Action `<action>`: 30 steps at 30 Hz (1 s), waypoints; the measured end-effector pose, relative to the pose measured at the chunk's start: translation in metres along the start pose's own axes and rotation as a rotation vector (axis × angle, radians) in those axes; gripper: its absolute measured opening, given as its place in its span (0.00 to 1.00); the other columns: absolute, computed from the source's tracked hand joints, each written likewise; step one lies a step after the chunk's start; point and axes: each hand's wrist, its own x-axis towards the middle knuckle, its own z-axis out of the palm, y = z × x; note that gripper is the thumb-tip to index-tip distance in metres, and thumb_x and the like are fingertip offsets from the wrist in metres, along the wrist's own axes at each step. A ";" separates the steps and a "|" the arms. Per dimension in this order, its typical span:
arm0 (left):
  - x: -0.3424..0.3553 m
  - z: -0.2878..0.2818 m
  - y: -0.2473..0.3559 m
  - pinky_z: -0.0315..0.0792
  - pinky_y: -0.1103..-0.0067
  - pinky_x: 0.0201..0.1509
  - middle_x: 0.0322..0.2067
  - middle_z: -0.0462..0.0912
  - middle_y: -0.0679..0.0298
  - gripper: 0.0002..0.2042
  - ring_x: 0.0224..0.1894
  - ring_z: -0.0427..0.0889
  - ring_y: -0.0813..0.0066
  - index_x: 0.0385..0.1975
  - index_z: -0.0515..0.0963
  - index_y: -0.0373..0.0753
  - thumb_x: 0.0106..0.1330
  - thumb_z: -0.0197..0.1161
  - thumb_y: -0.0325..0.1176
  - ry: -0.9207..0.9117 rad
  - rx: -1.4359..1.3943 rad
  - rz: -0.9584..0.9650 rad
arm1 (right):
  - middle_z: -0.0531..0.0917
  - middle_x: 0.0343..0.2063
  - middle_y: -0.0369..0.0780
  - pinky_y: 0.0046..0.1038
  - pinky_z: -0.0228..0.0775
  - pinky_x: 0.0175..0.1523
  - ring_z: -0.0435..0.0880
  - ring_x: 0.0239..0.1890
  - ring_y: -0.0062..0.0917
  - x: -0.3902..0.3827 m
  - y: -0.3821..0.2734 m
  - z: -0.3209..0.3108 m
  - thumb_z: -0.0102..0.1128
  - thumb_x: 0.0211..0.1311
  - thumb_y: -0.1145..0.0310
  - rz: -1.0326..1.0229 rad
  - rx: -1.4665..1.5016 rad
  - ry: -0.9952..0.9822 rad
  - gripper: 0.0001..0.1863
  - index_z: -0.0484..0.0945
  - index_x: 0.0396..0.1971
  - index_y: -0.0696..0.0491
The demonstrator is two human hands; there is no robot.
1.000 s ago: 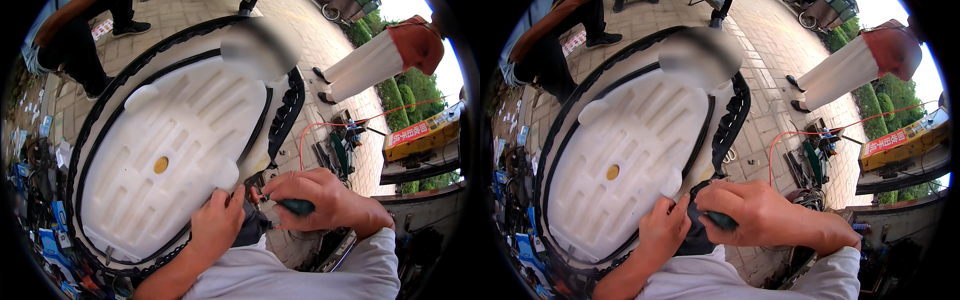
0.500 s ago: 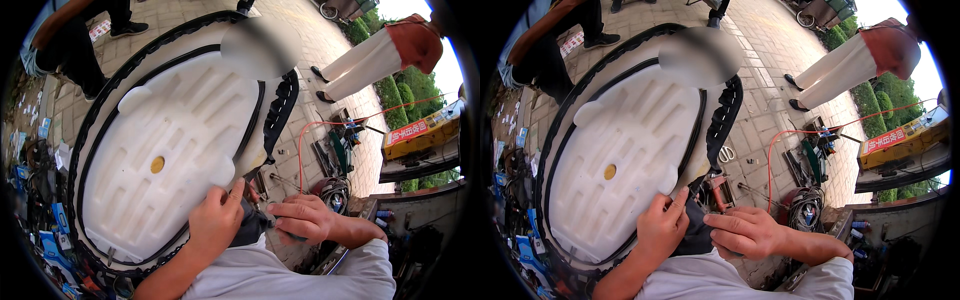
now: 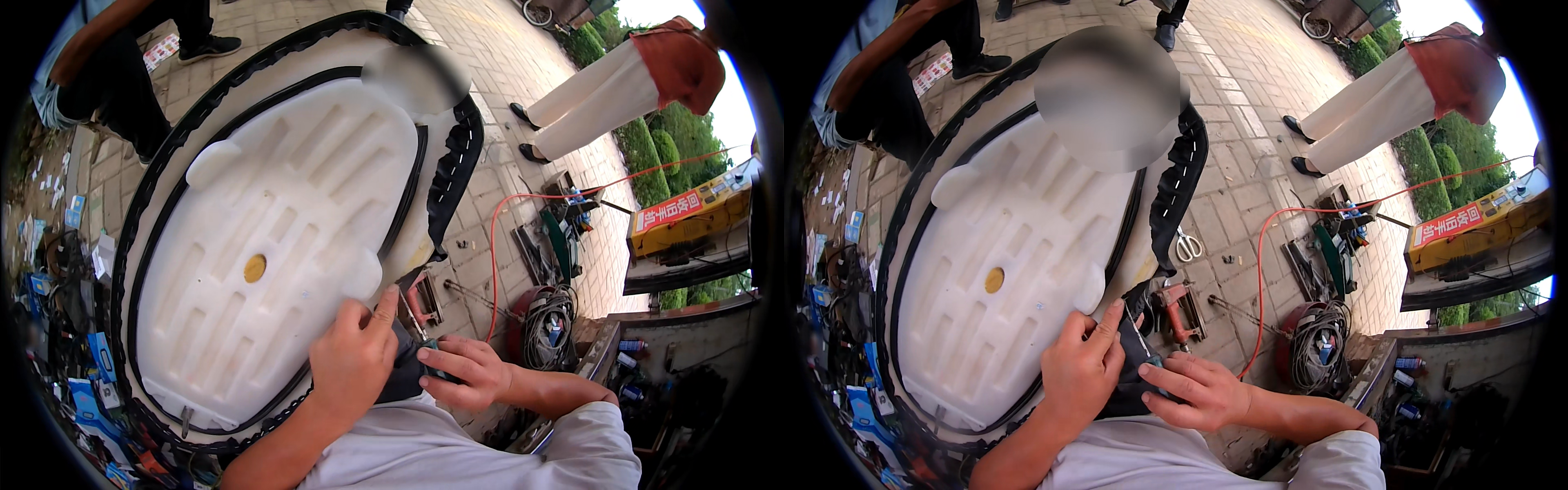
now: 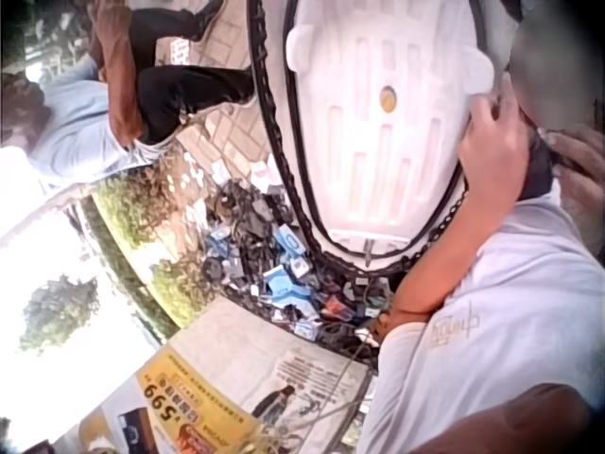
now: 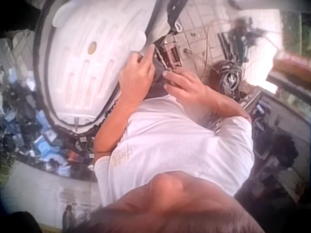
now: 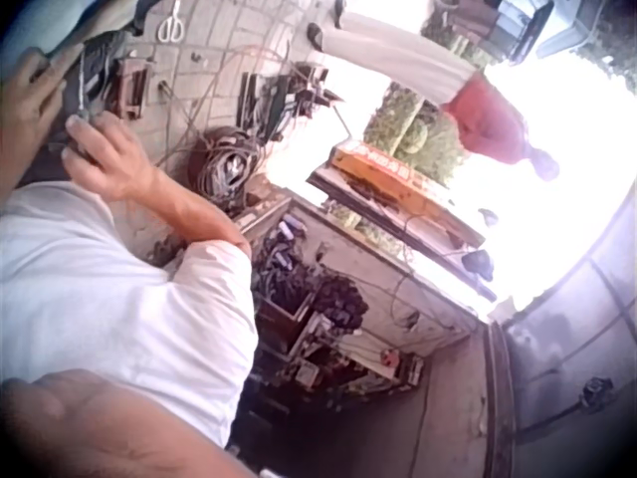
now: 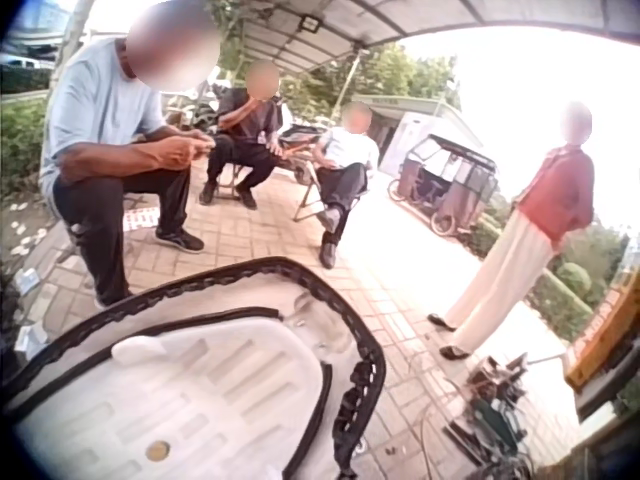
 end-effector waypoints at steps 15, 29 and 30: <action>0.001 0.002 0.002 0.71 0.72 0.21 0.27 0.73 0.63 0.21 0.20 0.76 0.68 0.51 0.84 0.43 0.54 0.68 0.24 0.004 -0.001 0.020 | 0.81 0.51 0.51 0.34 0.80 0.41 0.82 0.35 0.37 0.006 -0.023 0.004 0.69 0.45 0.75 0.176 -0.027 0.085 0.18 0.80 0.40 0.56; 0.004 -0.006 0.008 0.74 0.72 0.26 0.28 0.76 0.63 0.17 0.23 0.79 0.65 0.51 0.83 0.40 0.59 0.68 0.28 -0.010 -0.131 -0.090 | 0.80 0.52 0.53 0.35 0.81 0.44 0.86 0.40 0.38 -0.005 -0.004 0.002 0.65 0.51 0.84 0.302 0.371 0.200 0.17 0.77 0.42 0.58; 0.005 -0.007 0.007 0.74 0.72 0.26 0.28 0.76 0.63 0.17 0.23 0.79 0.65 0.50 0.83 0.40 0.60 0.68 0.28 -0.016 -0.152 -0.105 | 0.80 0.52 0.54 0.34 0.81 0.44 0.86 0.40 0.38 -0.005 -0.005 0.002 0.65 0.51 0.84 0.315 0.403 0.211 0.16 0.77 0.42 0.58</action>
